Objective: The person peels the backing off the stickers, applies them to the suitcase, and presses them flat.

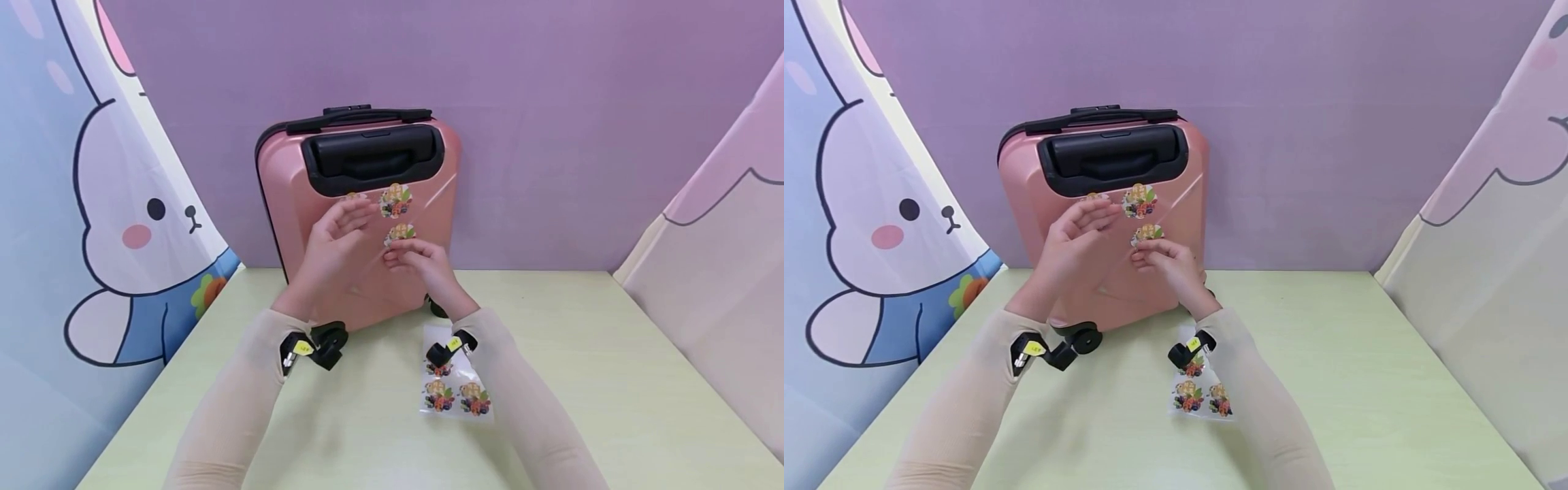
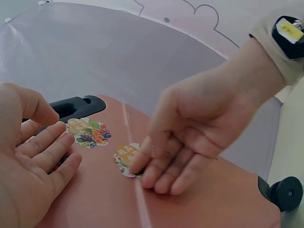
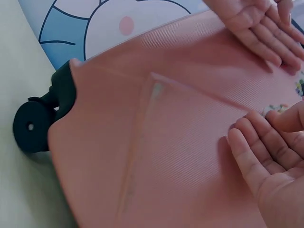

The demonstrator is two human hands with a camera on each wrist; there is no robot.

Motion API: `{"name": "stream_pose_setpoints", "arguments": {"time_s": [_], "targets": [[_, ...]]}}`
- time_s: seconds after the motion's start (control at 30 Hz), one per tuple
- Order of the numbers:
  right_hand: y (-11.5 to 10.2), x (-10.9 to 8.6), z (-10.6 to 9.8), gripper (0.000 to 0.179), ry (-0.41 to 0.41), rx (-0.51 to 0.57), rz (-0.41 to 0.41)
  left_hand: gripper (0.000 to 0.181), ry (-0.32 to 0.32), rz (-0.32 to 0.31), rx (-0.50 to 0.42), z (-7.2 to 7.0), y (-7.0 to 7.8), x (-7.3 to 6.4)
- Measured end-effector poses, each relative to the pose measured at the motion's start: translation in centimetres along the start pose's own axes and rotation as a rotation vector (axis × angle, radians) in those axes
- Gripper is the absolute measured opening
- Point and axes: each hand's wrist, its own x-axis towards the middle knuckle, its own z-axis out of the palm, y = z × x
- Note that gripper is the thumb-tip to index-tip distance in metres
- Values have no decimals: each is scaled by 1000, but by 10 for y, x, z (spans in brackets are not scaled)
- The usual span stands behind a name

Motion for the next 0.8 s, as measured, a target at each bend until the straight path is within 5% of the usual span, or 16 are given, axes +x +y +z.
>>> {"name": "stream_pose_setpoints", "arguments": {"time_s": [0.4,0.8], "targets": [[-17,17,-1,26,60,52,-32,39,14,-42,-36,2,-11,-9],[-13,15,-20,20,163,163,31,38,13,-43,-11,1,-23,-14]]}}
